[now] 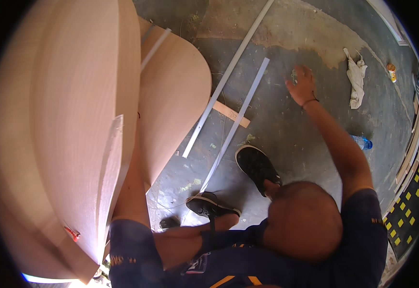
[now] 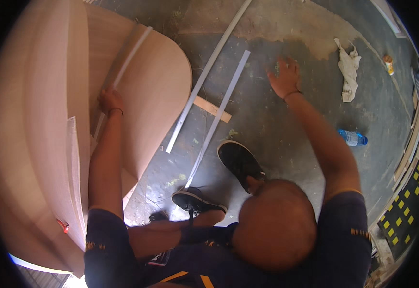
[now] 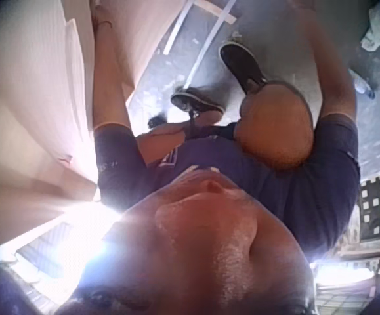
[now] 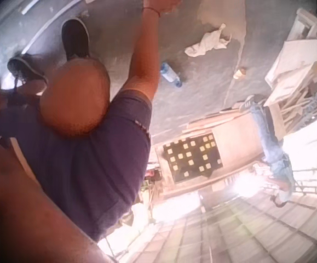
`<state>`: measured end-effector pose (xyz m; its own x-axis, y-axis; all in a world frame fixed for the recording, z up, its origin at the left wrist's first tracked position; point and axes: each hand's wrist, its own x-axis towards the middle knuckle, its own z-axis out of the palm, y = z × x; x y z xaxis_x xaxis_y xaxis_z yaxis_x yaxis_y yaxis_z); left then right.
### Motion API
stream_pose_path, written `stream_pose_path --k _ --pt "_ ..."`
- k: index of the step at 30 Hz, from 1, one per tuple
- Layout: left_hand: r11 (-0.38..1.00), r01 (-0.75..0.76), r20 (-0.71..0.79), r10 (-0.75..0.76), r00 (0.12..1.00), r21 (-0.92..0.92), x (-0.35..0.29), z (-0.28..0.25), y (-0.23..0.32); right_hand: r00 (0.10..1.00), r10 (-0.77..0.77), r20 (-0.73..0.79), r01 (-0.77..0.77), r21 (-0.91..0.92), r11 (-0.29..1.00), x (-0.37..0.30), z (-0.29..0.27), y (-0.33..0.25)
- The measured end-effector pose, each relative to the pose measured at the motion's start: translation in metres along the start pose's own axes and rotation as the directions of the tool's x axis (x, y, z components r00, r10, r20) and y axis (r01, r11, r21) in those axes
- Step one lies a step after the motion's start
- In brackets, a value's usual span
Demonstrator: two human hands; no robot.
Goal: The person assembles a wooden shelf unit by applying adhesive strips, drilling holes with a power drill, and securing curved panels into place while sitting on the floor.
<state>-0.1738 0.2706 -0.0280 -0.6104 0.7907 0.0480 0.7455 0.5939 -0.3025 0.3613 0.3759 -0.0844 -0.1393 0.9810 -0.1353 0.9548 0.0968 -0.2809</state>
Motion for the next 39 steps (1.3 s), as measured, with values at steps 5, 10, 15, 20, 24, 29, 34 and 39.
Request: stream_pose_path --k 5,10,15,20,24,29,34,39 --pt "0.974 0.21 -0.021 -0.213 0.977 -0.088 0.044 0.048 -0.014 0.836 -0.252 0.487 0.435 -0.311 0.845 -0.013 -0.085 -0.014" --pt "0.956 0.246 -0.013 -0.251 0.968 -0.158 0.061 0.035 -0.001 0.885 0.202 0.42 -0.155 -0.144 0.977 -0.017 -0.022 -0.036" --pt "0.946 0.27 -0.017 -0.278 0.961 -0.178 0.07 0.055 -0.013 0.904 0.302 0.303 -0.285 -0.1 0.953 -0.029 0.019 -0.045" --pt "0.969 -0.097 -0.402 -0.004 0.916 -0.229 0.081 0.067 0.013 0.877 0.312 0.364 -0.305 -0.078 0.949 -0.026 0.006 -0.048" --pt "0.871 -0.337 -0.418 0.174 0.892 -0.358 0.116 0.045 0.085 0.881 0.3 0.367 -0.304 -0.048 0.952 -0.024 0.006 -0.05" --pt "0.897 -0.265 -0.325 0.148 0.934 -0.353 0.141 0.04 0.118 0.871 0.305 0.385 -0.309 -0.055 0.95 -0.024 0.005 -0.049" --pt "0.923 -0.225 -0.266 0.143 0.953 -0.312 0.146 0.034 0.113 0.871 0.304 0.386 -0.306 -0.057 0.95 -0.025 0.006 -0.047" --pt "0.967 -0.154 -0.308 0.086 0.947 -0.203 0.141 0.034 0.115 0.88 0.292 0.374 -0.297 -0.046 0.954 -0.026 0.006 -0.047"
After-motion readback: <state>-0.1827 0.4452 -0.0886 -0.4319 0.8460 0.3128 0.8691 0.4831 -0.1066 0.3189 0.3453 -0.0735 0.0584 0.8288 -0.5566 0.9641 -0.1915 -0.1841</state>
